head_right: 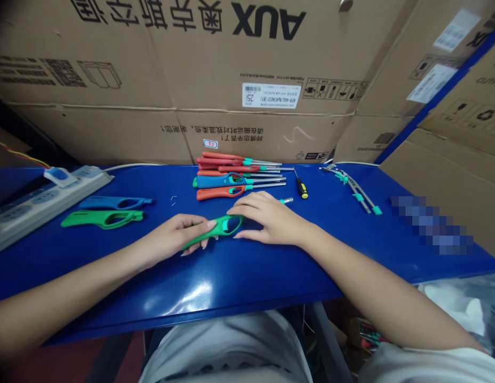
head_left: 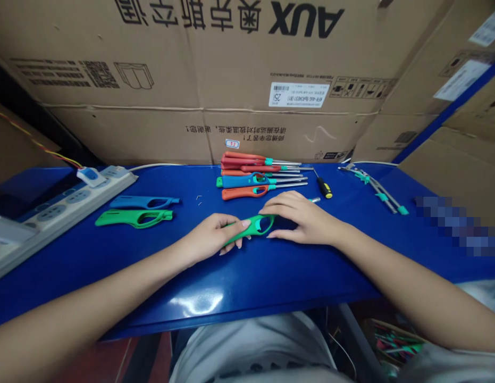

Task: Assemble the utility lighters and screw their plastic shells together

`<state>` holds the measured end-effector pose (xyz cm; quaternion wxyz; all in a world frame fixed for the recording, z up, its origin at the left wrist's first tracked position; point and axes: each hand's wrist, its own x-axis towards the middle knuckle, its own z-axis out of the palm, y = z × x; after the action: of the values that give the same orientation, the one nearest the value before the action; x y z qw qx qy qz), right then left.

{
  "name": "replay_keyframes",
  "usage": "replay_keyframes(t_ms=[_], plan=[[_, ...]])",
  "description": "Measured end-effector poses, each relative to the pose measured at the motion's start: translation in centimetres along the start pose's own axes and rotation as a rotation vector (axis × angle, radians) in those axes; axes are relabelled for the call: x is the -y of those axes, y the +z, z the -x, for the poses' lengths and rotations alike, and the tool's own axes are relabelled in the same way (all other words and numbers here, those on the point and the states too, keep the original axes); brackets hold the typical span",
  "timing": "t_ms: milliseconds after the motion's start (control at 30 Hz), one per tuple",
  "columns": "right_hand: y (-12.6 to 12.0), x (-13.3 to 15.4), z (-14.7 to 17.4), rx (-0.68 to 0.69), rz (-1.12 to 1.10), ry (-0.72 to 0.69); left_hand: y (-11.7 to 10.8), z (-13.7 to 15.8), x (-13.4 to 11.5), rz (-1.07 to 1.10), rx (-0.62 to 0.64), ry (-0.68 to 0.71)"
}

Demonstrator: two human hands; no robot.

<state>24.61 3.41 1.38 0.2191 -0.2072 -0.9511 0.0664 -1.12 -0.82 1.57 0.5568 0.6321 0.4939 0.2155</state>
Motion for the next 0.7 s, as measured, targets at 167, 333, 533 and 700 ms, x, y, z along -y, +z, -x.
replay_keyframes(t_ms=[167, 333, 533, 700], plan=[[0.6, 0.4, -0.1, -0.118, 0.017, -0.173, 0.0, -0.3, -0.5, 0.533, 0.177, -0.307], [1.0, 0.8, 0.0, -0.178, 0.075, -0.19, 0.1, 0.0, -0.9, 0.483, 0.21, -0.344], [1.2, 0.8, 0.2, -0.193, 0.123, -0.136, 0.7, 0.9, 0.0, -0.458, 0.0, 0.371], [-0.1, 0.1, 0.0, -0.021, 0.06, -0.01, 0.0, 0.6, 0.8, -1.004, -0.106, 0.498]])
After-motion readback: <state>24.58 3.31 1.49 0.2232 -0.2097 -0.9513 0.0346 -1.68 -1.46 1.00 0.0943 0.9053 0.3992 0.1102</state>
